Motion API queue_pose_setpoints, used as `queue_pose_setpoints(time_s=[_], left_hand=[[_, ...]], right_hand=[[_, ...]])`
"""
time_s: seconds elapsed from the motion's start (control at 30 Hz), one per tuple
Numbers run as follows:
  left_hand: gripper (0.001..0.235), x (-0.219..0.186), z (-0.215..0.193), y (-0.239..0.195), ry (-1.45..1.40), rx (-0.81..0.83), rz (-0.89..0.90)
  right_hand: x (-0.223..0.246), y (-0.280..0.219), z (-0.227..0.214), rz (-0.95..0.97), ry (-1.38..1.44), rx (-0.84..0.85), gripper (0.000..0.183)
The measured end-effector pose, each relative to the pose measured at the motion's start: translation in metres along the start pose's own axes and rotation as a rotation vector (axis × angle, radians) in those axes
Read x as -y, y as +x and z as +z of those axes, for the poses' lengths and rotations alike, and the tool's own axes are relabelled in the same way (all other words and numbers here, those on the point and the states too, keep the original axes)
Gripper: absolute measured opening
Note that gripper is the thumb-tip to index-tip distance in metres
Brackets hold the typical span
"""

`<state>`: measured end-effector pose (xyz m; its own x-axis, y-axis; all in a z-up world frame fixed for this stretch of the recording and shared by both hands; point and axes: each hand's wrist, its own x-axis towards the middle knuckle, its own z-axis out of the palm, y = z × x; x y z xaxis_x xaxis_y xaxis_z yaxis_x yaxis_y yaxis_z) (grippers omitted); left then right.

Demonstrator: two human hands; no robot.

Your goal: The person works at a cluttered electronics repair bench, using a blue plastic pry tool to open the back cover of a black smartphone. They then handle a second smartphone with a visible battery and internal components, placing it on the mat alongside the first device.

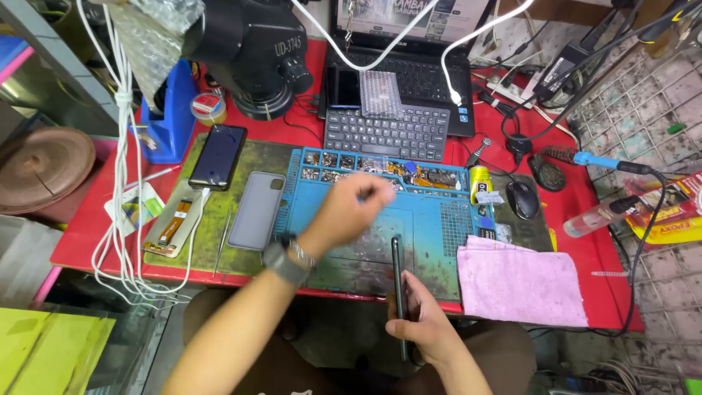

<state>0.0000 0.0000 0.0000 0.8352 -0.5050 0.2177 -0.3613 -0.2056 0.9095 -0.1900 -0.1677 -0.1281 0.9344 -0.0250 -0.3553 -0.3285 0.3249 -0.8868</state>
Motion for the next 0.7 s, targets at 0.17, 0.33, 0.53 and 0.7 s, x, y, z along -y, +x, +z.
queue_pose_setpoints(time_s=[0.17,0.33,0.53,0.7], left_hand=[[0.015,-0.006,-0.016,0.071,-0.062,-0.276,0.102],[0.033,-0.001,-0.02,0.126,0.049,-0.43,0.077],[0.078,0.012,-0.039,0.197,-0.094,-0.788,0.027],[0.041,-0.008,-0.041,0.187,-0.089,-0.694,0.312]], right_hand=[[0.02,-0.005,0.001,0.058,-0.063,-0.107,0.122],[0.017,-0.004,-0.012,0.085,-0.073,-0.189,0.115],[0.032,0.002,-0.018,0.115,0.062,-0.2,0.116],[0.067,0.013,-0.007,0.006,0.026,-0.117,0.09]])
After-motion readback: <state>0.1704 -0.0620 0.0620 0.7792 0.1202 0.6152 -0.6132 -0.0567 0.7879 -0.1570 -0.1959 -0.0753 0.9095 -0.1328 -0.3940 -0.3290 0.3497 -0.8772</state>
